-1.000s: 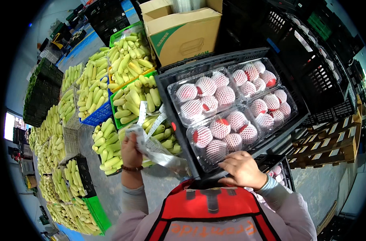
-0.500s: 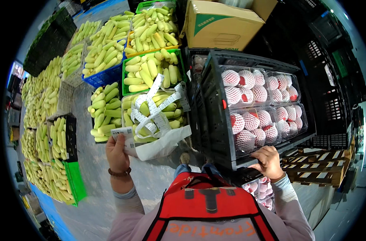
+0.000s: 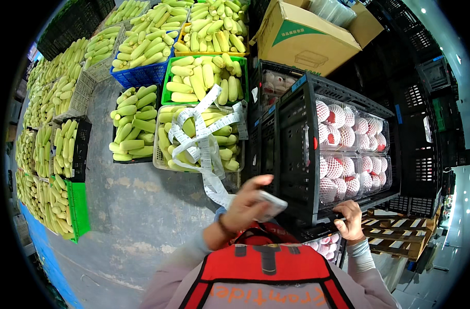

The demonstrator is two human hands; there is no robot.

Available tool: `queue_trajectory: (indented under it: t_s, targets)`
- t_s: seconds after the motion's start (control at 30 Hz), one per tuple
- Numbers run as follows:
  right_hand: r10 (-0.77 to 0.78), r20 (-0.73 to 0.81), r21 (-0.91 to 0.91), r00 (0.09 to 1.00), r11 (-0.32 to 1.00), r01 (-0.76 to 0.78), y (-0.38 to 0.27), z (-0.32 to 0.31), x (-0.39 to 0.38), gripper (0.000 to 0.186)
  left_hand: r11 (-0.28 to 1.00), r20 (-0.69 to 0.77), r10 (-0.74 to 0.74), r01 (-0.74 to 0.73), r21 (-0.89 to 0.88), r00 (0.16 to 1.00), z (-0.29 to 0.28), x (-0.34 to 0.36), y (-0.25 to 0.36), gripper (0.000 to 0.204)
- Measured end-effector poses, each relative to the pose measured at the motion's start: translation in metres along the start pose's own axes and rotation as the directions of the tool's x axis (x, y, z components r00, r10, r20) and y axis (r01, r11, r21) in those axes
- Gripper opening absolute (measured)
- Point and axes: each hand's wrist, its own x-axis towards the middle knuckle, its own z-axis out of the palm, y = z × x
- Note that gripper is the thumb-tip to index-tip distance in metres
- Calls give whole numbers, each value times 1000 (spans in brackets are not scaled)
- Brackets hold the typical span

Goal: The person applies printed labels to plastic trays containing individually wrapped red fruit. They tear off labels from a roll, position them on the trays, and smooth them down. The person also stacks and moves trays within a black crate.

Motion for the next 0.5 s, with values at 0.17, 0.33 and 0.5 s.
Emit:
queue_trajectory:
  t_s: [0.17,0.33,0.5]
  targets:
    - [135,-316,-117,939,977,-180,41,14,-26,48,837,107,393,-403,370,913,61,80,6,10]
    - [118,-454,-107,883,977,-185,61,19,-24,45,784,201,396,-444,435,896,98,122,-11,12]
    - [77,-479,-102,874,985,-142,76,19,-13,41,812,181,339,-384,440,923,95,150,-22,19]
